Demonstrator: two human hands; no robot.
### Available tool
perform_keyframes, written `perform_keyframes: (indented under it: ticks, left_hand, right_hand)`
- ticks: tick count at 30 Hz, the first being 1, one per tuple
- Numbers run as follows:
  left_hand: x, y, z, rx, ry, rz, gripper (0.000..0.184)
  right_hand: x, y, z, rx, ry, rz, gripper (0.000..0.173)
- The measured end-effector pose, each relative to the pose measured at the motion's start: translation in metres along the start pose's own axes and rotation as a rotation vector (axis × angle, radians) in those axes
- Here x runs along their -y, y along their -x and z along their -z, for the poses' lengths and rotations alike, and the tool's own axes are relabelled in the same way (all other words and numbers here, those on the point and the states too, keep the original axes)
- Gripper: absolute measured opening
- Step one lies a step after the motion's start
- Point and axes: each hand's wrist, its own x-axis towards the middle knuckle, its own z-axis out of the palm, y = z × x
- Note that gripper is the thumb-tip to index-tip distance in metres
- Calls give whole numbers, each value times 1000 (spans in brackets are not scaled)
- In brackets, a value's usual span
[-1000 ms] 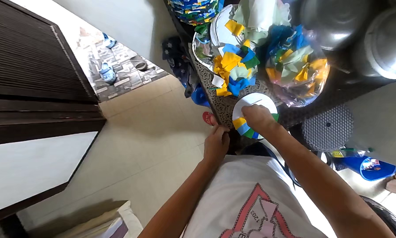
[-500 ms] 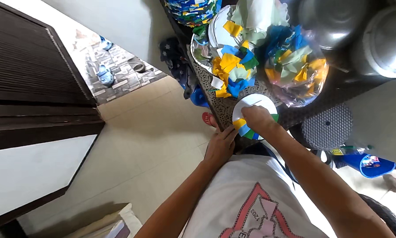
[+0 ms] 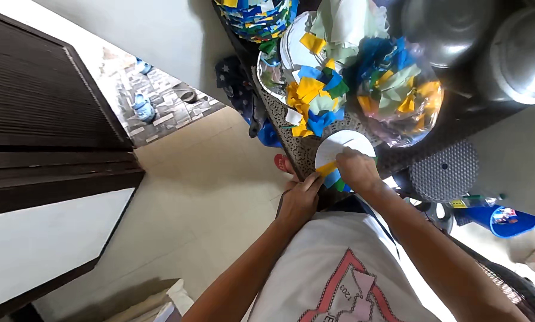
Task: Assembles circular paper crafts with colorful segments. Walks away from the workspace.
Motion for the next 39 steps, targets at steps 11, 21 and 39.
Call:
perform_keyframes:
  ticks: [11, 21, 39]
  left_hand:
    - [22, -118, 51, 118, 1, 489, 28]
    - [15, -169, 102, 356, 125, 466, 17]
    - [-19, -142, 149, 850, 836, 249, 10]
  right_hand:
    - [-15, 32, -17, -89, -139, -19, 24]
    - [-20, 42, -5, -125, -278, -57, 25]
    - [6, 24, 19, 375, -1752, 78, 47]
